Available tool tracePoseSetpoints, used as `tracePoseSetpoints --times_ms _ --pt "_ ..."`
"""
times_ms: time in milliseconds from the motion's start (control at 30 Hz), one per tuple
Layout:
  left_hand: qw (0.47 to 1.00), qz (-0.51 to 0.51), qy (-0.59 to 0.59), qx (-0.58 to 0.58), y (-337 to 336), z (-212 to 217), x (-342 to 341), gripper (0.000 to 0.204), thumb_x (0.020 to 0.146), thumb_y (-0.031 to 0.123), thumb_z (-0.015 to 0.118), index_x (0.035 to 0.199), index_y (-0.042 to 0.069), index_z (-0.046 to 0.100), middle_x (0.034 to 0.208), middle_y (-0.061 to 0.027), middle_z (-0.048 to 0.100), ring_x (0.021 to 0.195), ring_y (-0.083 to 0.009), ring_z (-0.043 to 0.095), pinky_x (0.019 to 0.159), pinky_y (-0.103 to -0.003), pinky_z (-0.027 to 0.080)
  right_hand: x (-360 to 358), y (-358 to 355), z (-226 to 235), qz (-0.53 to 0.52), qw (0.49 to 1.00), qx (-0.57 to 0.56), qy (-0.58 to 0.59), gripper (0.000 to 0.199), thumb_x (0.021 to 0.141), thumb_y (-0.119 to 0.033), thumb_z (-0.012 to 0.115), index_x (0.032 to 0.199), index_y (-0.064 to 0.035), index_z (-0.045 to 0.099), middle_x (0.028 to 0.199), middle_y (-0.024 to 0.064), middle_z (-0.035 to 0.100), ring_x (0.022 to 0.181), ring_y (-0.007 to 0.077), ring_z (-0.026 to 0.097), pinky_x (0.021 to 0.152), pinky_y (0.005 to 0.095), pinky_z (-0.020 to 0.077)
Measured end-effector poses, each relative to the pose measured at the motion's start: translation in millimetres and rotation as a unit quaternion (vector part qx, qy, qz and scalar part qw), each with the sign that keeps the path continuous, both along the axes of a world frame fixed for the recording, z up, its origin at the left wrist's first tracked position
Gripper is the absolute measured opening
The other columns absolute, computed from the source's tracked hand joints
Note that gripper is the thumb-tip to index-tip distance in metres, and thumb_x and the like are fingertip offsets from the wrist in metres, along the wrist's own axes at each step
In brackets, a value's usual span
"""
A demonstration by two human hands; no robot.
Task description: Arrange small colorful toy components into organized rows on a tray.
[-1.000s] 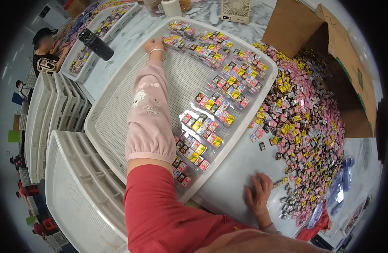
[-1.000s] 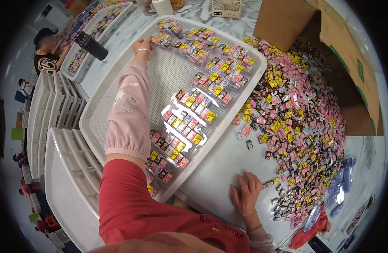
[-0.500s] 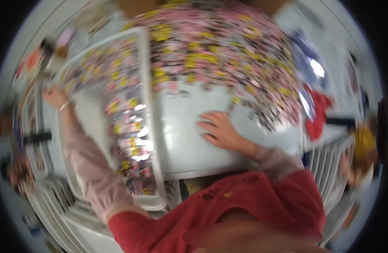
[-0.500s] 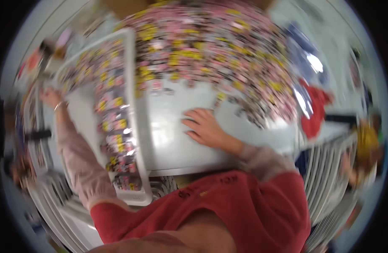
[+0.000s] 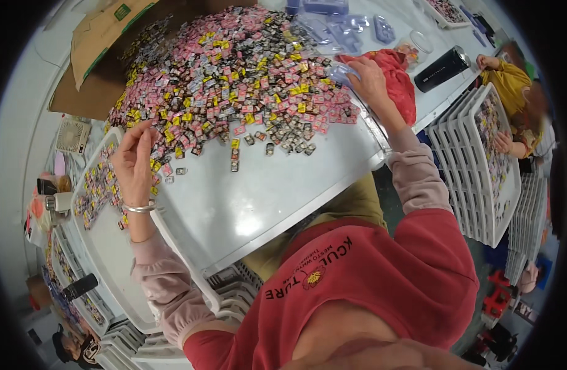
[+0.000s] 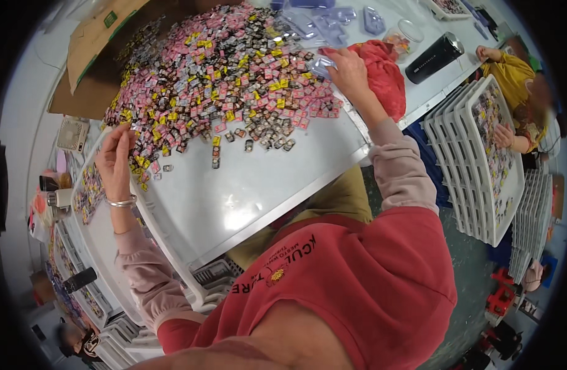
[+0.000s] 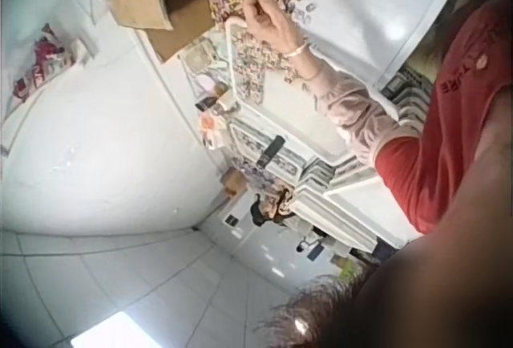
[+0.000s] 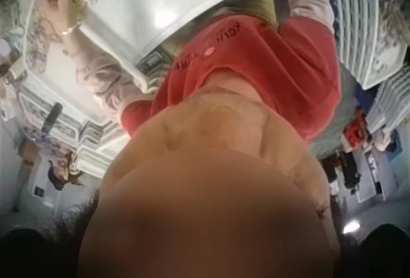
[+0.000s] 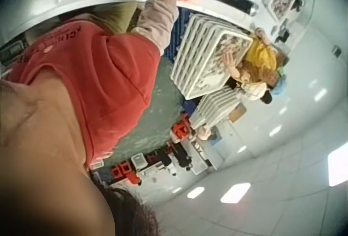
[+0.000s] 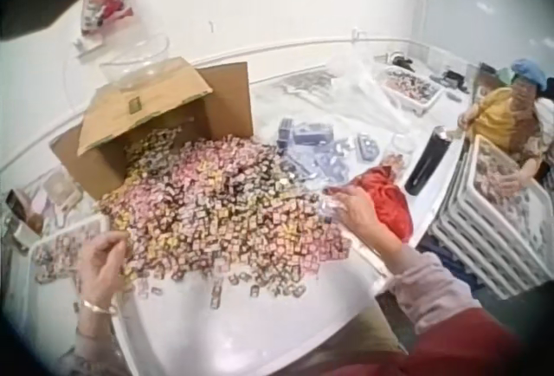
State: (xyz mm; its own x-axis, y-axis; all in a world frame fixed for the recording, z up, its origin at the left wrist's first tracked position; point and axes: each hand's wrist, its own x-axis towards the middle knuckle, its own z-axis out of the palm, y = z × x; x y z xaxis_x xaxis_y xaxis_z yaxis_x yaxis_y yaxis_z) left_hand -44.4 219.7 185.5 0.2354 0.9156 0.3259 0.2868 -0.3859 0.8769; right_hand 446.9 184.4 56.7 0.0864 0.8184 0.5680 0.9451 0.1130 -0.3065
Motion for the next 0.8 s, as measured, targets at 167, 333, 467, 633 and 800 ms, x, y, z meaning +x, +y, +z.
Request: tracePoseSetpoints --times_ms 167,333,467,633,800 --pt "0.992 0.022 -0.091 -0.084 -34.2 -27.7 25.8 0.027 0.097 0.016 0.055 0.116 -0.003 0.060 0.100 -0.0059 0.066 0.089 -0.0112 0.062 0.082 -0.026 0.051 14.9 -30.7 -28.0 -0.023 0.979 -0.116 -0.164 0.010 0.077 -0.011 0.062 0.084 -0.0041 0.065 0.087 0.0112 0.062 0.085 0.0312 0.062 0.070 0.0440 0.0511" --pt "0.979 0.095 -0.127 -0.127 -92.4 -81.3 30.8 0.023 0.096 0.014 0.056 0.112 -0.001 0.063 0.092 -0.0052 0.067 0.084 -0.0127 0.063 0.075 -0.025 0.050 23.1 -23.9 -29.5 -0.037 0.976 -0.125 -0.173 0.006 0.080 -0.007 0.053 0.078 -0.0044 0.059 0.085 0.0121 0.061 0.084 0.0315 0.062 0.067 0.0438 0.0518" --pt "0.939 0.177 -0.194 -0.221 -149.6 -128.4 32.6 0.023 0.095 0.014 0.056 0.112 -0.001 0.063 0.092 -0.0054 0.066 0.083 -0.0118 0.063 0.073 -0.023 0.049 31.6 -24.7 -31.1 0.015 0.983 -0.075 -0.165 0.005 0.080 -0.007 0.053 0.079 -0.0046 0.057 0.085 0.0125 0.060 0.083 0.0328 0.062 0.066 0.0449 0.0506" --pt "0.893 0.243 -0.250 -0.286 -201.4 -153.7 29.7 0.025 0.095 0.019 0.057 0.112 0.002 0.063 0.094 -0.0049 0.065 0.082 -0.0113 0.061 0.072 -0.023 0.049 31.6 -23.4 -8.6 -0.007 0.980 -0.103 -0.171 0.010 0.085 -0.015 0.058 0.087 -0.0056 0.060 0.087 0.0131 0.062 0.082 0.0336 0.062 0.068 0.0434 0.0497" --pt "0.909 0.234 -0.218 -0.268 -213.8 -147.4 42.7 0.026 0.095 0.020 0.057 0.114 0.003 0.062 0.095 -0.0032 0.065 0.080 -0.0096 0.060 0.068 -0.021 0.048 -25.7 -36.0 38.1 0.143 0.986 0.032 0.078 0.011 0.084 -0.009 0.061 0.092 -0.0063 0.068 0.086 0.0117 0.065 0.079 0.0296 0.063 0.071 0.0365 0.0499"
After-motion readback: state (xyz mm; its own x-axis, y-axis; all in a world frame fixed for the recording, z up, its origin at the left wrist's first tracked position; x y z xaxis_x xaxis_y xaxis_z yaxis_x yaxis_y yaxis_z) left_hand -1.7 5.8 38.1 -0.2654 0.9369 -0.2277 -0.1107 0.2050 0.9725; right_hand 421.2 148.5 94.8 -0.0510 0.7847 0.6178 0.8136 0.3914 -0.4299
